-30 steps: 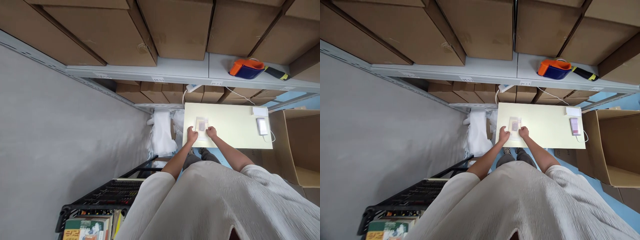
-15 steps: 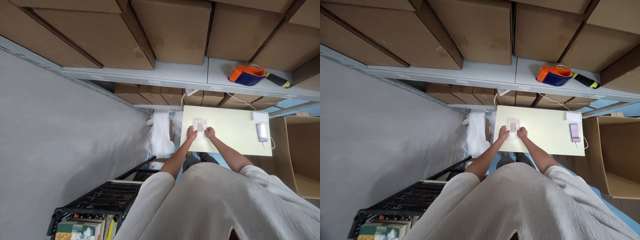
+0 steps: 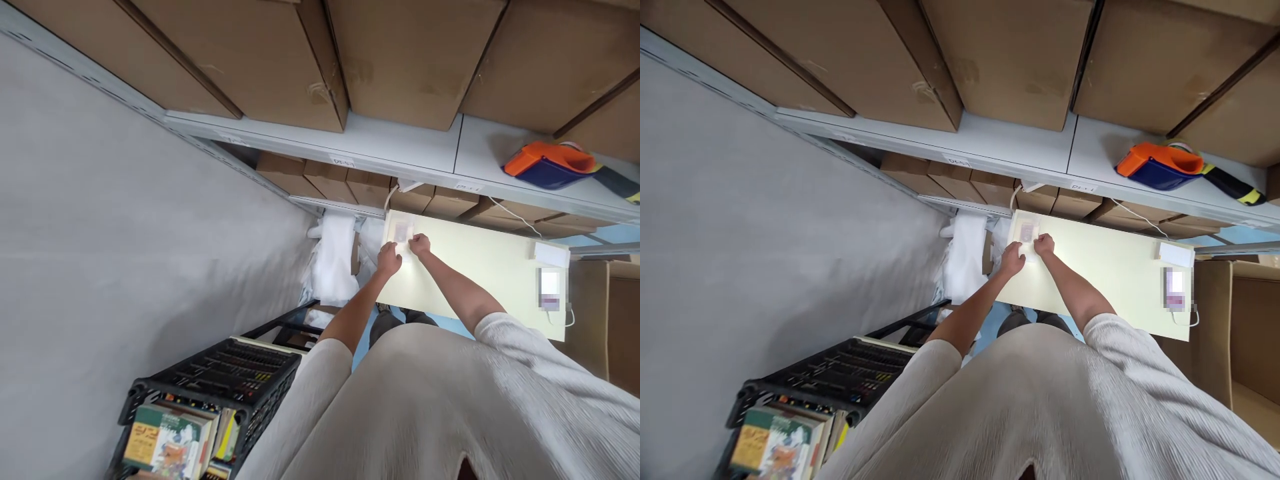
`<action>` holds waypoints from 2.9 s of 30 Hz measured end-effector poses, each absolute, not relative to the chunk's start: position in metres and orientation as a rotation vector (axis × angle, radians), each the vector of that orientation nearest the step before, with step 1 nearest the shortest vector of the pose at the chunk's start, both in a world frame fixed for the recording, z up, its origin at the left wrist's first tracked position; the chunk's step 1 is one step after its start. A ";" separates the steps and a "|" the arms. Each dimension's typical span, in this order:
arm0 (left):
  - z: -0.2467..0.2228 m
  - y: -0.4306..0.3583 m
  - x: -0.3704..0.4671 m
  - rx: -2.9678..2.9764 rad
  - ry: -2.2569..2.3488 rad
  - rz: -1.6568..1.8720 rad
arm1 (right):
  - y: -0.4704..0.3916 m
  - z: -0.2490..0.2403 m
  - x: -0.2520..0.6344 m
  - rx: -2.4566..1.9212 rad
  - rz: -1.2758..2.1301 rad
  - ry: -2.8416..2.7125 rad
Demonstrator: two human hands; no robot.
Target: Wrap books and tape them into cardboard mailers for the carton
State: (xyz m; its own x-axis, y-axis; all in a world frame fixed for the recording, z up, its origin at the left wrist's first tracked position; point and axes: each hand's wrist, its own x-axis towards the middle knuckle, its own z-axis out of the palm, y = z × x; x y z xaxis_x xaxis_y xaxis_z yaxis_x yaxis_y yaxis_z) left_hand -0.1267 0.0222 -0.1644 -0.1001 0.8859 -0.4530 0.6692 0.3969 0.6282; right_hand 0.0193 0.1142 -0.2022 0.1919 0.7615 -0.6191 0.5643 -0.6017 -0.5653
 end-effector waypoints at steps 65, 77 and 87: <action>-0.032 -0.351 -0.082 1.212 2.281 0.841 | -0.200 -0.068 0.045 -1.212 1.662 -2.015; 0.050 -0.657 -0.194 0.877 2.886 1.061 | -0.462 -0.011 -0.160 -0.258 1.796 -2.350; 0.025 -0.916 -0.190 0.306 3.086 0.883 | -0.688 -0.017 -0.215 0.507 1.263 -2.761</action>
